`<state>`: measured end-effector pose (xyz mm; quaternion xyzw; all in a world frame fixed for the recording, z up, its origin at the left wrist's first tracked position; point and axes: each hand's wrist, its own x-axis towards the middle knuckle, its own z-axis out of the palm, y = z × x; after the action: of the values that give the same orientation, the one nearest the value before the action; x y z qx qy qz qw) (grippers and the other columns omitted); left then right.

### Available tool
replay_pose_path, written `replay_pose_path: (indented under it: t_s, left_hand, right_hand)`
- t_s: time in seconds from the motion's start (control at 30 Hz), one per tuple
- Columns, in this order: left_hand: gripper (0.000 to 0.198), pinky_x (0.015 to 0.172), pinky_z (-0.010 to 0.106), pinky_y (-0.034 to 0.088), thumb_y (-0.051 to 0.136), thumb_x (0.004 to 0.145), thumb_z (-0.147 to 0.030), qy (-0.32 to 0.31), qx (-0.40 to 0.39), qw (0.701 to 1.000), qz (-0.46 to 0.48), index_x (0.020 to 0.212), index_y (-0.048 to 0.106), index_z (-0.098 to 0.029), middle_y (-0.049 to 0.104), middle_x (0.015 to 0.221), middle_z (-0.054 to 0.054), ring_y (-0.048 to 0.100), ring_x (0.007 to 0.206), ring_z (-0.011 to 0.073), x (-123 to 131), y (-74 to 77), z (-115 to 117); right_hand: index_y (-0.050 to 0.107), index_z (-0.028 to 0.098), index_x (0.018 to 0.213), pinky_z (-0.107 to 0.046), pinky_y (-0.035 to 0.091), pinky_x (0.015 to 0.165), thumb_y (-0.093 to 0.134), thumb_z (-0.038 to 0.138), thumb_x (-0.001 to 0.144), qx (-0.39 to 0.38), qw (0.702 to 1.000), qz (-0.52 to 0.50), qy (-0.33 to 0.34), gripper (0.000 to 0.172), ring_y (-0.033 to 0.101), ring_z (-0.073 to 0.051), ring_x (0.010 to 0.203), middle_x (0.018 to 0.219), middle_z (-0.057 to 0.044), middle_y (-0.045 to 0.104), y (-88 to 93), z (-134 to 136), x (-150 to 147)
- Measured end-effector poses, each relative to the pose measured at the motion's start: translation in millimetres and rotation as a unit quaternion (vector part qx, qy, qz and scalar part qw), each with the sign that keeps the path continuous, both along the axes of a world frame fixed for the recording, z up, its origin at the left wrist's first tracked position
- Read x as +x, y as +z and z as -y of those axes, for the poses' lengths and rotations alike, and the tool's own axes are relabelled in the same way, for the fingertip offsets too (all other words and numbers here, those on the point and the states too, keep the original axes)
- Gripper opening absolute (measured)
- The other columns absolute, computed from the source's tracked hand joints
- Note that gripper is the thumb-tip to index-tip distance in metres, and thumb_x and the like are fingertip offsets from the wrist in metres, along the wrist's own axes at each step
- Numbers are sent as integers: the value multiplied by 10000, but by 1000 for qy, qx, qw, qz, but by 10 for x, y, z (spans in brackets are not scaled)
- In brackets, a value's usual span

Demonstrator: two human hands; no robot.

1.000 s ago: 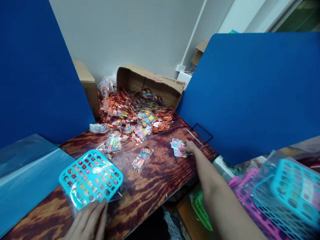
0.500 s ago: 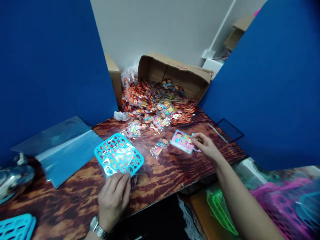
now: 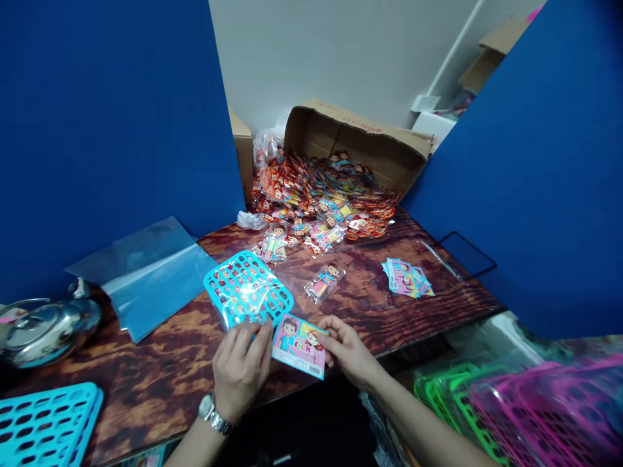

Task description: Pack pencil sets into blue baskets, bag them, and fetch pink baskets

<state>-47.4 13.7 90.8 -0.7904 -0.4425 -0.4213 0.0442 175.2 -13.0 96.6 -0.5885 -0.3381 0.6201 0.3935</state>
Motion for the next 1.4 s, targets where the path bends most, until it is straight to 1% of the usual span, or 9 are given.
replay_pose_path:
  t_s: [0.17,0.27,0.37,0.43,0.53,0.57,0.63,1.1,1.4]
  left_hand:
    - [362,716,318,473,680,721,-58,-10,-12,1000,2,1071,608,-121,629,844,75,553,788,183,-1,-39,51]
    - [371,726,319,476,675,725,-57,-10,-17,1000,7,1084,606,-123,628,855,76,551,802,184,0,-45,66]
    - [383,722,318,476,669,727,-49,-10,-19,1000,16,1096,601,-124,628,856,75,546,804,184,-2,-33,76]
    - [384,721,320,475,663,727,-40,-12,-21,999,22,1097,597,-116,628,860,79,544,804,185,-3,-20,81]
    - [366,712,321,474,649,734,-36,-17,-20,999,28,1091,596,-98,622,834,79,536,790,184,-1,2,81]
    - [350,707,321,473,642,740,-38,-19,-17,999,28,1082,599,-96,620,827,80,532,786,184,1,9,78]
    - [325,697,322,472,627,750,-44,-19,-14,999,27,1070,604,-95,620,823,82,526,782,187,6,21,74]
    - [318,695,312,492,593,768,-52,-6,-30,999,42,1079,599,-120,628,827,83,542,786,178,38,-5,88]
    - [336,690,298,487,572,765,-31,-6,-38,998,40,1087,601,-122,643,836,77,541,772,176,38,47,106]
  right_hand:
    - [486,180,906,-138,419,438,716,474,715,29,995,-22,-92,419,499,-40,443,570,76,547,-63,5,-404]
    - [475,193,1082,-234,552,616,655,425,789,53,997,-5,-62,415,649,-106,656,850,-16,643,-49,36,-514]
    - [460,204,1203,-324,572,780,522,289,888,191,965,179,18,332,668,-173,901,1135,-114,607,-27,151,-467]
    - [491,187,1234,-350,533,898,468,157,892,359,858,345,125,344,612,-199,1059,1191,-132,596,-21,225,-413]
    - [496,119,1287,-424,443,1027,458,95,871,520,644,493,269,418,470,-255,1247,1270,-146,572,-38,229,-403]
    - [483,87,1303,-449,433,1034,471,135,877,527,603,522,294,428,427,-281,1281,1306,-159,545,-49,197,-419]
    - [466,37,1315,-477,432,1030,493,261,887,509,570,558,324,484,359,-319,1322,1365,-184,482,-70,104,-460]
    - [277,113,1443,-487,305,1115,452,278,897,414,614,539,401,596,206,-273,1398,1479,-172,314,-185,-471,-690]
    - [289,108,1426,-548,321,1088,476,246,884,463,609,531,363,589,173,-302,1404,1449,-175,367,-435,-655,-725]
